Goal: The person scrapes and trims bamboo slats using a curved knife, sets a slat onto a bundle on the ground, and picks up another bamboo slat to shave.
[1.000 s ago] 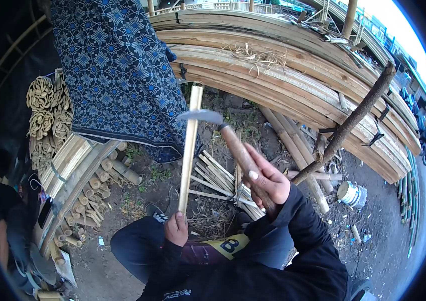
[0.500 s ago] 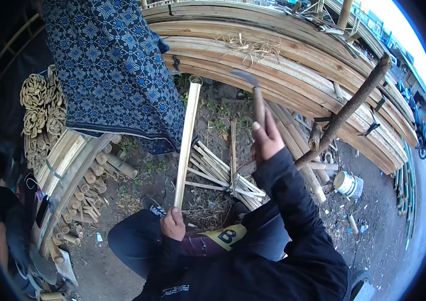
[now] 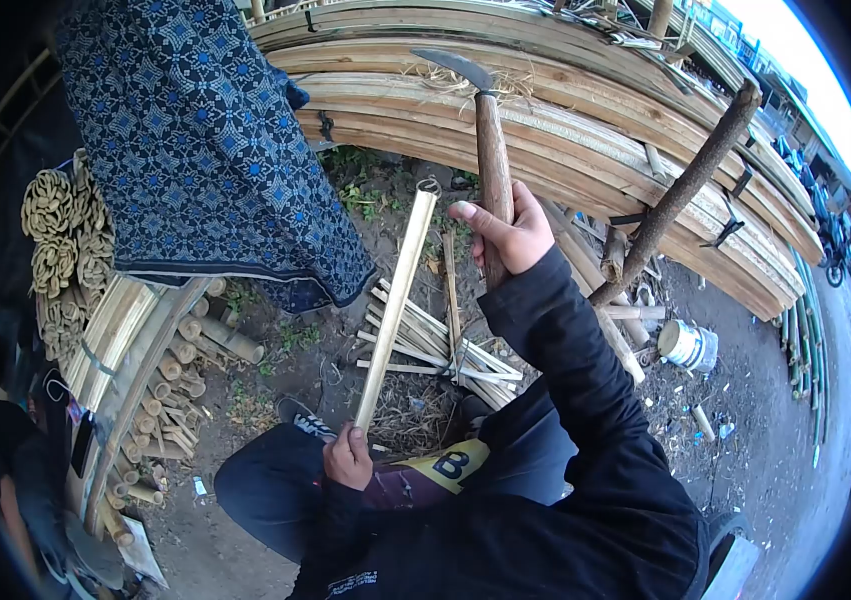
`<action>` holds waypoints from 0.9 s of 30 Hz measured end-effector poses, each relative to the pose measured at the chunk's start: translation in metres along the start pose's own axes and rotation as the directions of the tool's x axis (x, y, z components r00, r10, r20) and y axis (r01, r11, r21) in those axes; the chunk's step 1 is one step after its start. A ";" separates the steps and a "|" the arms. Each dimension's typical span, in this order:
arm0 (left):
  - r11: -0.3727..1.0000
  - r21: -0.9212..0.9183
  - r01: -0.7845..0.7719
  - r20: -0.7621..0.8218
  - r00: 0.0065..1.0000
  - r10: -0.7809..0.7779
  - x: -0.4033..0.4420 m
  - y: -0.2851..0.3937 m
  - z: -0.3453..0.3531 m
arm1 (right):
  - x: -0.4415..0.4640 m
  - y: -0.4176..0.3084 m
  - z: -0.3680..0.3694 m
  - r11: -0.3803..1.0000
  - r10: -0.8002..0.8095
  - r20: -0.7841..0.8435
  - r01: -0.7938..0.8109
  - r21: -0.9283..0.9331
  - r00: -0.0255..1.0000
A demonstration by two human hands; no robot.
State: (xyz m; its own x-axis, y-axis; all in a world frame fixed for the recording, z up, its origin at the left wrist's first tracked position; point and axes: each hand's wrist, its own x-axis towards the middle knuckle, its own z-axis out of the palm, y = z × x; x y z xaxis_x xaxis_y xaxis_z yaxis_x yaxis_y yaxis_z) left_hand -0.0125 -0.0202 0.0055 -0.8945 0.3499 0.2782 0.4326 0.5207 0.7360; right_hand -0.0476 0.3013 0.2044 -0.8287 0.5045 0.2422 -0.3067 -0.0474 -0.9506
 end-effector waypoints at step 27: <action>0.983 -0.158 0.094 -0.065 0.992 -0.105 0.003 -0.032 0.005 | -0.021 0.012 0.002 0.990 -0.042 0.174 0.018 0.139 0.984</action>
State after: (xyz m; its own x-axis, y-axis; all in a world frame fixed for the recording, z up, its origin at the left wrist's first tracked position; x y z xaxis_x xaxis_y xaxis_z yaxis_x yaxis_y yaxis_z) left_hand -0.0290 -0.0324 -0.0203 -0.9404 0.2423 0.2386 0.3236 0.4221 0.8468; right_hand -0.0349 0.2887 0.1883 -0.8838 0.3484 0.3122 -0.3836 -0.1578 -0.9099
